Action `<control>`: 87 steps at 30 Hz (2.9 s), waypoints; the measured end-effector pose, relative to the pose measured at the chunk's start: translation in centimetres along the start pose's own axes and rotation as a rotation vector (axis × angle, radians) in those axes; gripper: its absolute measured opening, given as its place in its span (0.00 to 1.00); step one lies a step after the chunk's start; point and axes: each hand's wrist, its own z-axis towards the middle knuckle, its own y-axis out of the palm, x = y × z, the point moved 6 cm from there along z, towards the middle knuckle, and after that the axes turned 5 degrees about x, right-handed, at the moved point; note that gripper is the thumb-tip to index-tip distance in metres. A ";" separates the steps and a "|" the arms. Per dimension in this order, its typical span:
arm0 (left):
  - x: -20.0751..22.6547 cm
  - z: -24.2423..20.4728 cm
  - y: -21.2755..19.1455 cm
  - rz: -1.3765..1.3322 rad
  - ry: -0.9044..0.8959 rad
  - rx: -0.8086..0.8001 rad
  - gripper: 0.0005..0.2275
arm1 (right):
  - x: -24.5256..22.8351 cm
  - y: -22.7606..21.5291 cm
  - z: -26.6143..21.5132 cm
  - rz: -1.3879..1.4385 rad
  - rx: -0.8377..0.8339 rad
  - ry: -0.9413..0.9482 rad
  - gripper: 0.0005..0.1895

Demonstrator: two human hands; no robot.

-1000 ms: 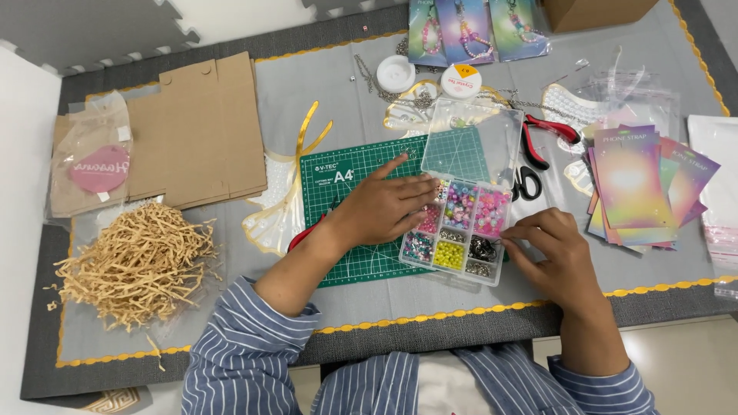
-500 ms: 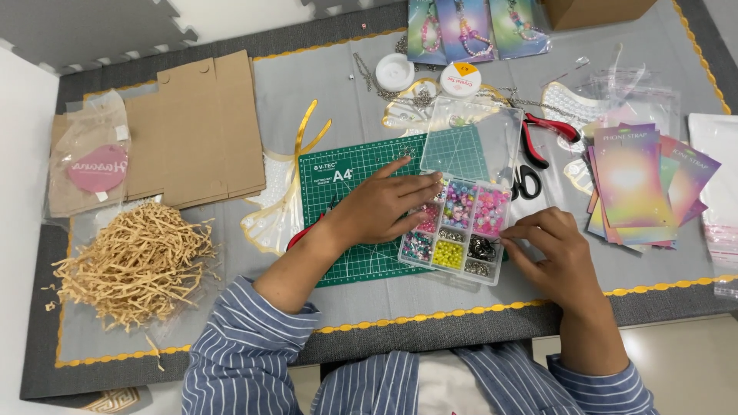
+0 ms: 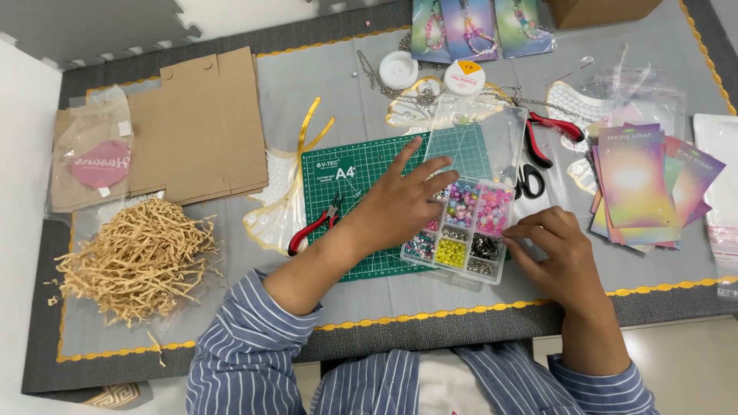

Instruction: Sorting and organizing small jewelry beads and components into a multi-compartment plastic box.

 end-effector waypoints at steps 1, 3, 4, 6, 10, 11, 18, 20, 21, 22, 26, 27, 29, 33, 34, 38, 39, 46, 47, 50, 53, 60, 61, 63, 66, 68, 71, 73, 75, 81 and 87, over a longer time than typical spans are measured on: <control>0.3 0.3 0.2 0.046 0.035 0.012 0.05 | 0.1 0.0 -0.1 -0.005 -0.005 0.006 0.04; 0.6 1.2 -0.4 0.075 0.048 0.012 0.05 | -0.2 0.0 0.0 -0.004 -0.001 0.015 0.03; 0.8 1.6 -0.8 0.106 0.061 0.010 0.06 | -0.3 -0.1 0.1 -0.002 0.004 0.025 0.03; 1.3 2.1 -1.0 0.139 0.050 -0.019 0.06 | -0.1 0.0 0.1 0.000 0.004 0.020 0.03; 1.7 2.5 -1.3 0.205 0.039 -0.081 0.07 | -0.3 -0.1 0.3 0.007 0.004 0.019 0.03; 1.7 2.5 -1.4 0.205 0.038 -0.082 0.07 | -0.3 -0.1 0.3 0.008 0.004 0.020 0.03; 2.1 2.9 -1.8 0.210 -0.011 -0.084 0.07 | -0.5 -0.1 0.3 0.014 -0.005 0.008 0.03; 2.1 2.9 -1.8 0.220 -0.006 -0.080 0.07 | -0.5 -0.1 0.3 0.013 -0.006 0.006 0.03; 2.1 2.8 -1.8 0.217 0.010 -0.073 0.06 | -0.5 -0.1 0.3 0.014 -0.006 0.011 0.03; 2.1 2.8 -1.8 0.215 0.026 -0.067 0.06 | -0.4 -0.1 0.3 0.014 -0.006 0.016 0.03; 0.7 2.1 -2.3 0.124 0.006 -0.032 0.04 | -0.5 0.0 0.4 0.026 -0.002 0.003 0.03; 0.1 2.2 -3.0 0.110 -0.034 0.003 0.03 | -0.5 0.0 0.4 0.027 -0.001 -0.005 0.03; -1.2 2.0 -3.1 0.096 -0.076 0.036 0.04 | -0.7 0.0 0.4 0.029 -0.002 -0.013 0.02; -3.1 0.8 -1.3 0.049 -0.128 0.066 0.03 | -1.1 -0.1 0.7 0.023 -0.008 -0.023 0.03; -3.3 0.6 -0.8 0.008 -0.140 0.069 0.03 | -1.0 -0.2 0.6 0.022 -0.005 -0.026 0.03; -3.1 0.1 0.3 -0.035 -0.178 0.070 0.01 | -0.5 -0.1 0.4 0.029 0.007 -0.015 0.03; -3.1 -0.1 0.5 -0.020 -0.196 0.070 0.00 | -0.6 -0.1 0.4 0.030 0.006 -0.014 0.03; -3.2 -1.5 0.2 -0.067 -0.226 0.069 0.06 | -0.9 -0.2 0.8 0.026 -0.002 -0.026 0.04; -3.0 -1.5 0.0 -0.065 -0.228 0.067 0.06 | -0.8 -0.1 0.6 0.029 -0.003 -0.026 0.04; -2.9 -1.7 -0.4 -0.069 -0.226 0.043 0.08 | -0.7 0.0 0.5 0.021 0.002 -0.019 0.02; -3.9 -2.2 -2.0 -0.067 -0.250 0.045 0.10 | -0.6 0.0 0.5 0.019 0.002 -0.009 0.02; -9.6 -5.9 -7.5 -0.062 -0.461 0.108 0.11 | 0.2 0.4 -0.4 -0.022 -0.084 -0.098 0.05; -10.6 -6.8 -7.5 -0.059 -0.532 0.092 0.10 | 0.3 0.4 -0.4 -0.032 -0.076 -0.100 0.05; -11.2 -7.4 -6.1 -0.063 -0.572 0.095 0.10 | 0.0 0.3 -0.4 -0.048 -0.054 -0.088 0.05; -11.8 -7.7 -2.6 -0.092 -0.584 0.044 0.09 | -0.2 0.1 -0.2 -0.064 -0.029 -0.049 0.04; -12.0 -7.6 0.0 -0.115 -0.554 -0.011 0.10 | 0.0 0.2 -0.2 -0.062 -0.026 -0.021 0.04; -12.0 -7.0 3.1 -0.057 -0.489 -0.120 0.09 | 0.1 0.4 -0.3 -0.097 -0.028 -0.035 0.04; -11.6 -6.3 4.0 0.051 -0.420 -0.121 0.09 | 0.3 0.4 -0.3 -0.089 -0.034 -0.019 0.04; -11.5 -6.3 4.4 0.059 -0.399 -0.093 0.06 | 0.2 0.5 -0.1 -0.081 -0.029 -0.029 0.04; -10.8 -6.4 4.5 0.045 -0.352 -0.052 0.05 | 0.5 0.2 0.1 -0.055 0.018 0.025 0.04; -2.4 -0.3 -0.9 -0.178 -0.270 -0.060 0.06 | 1.0 -0.2 -0.1 -0.014 0.098 0.045 0.03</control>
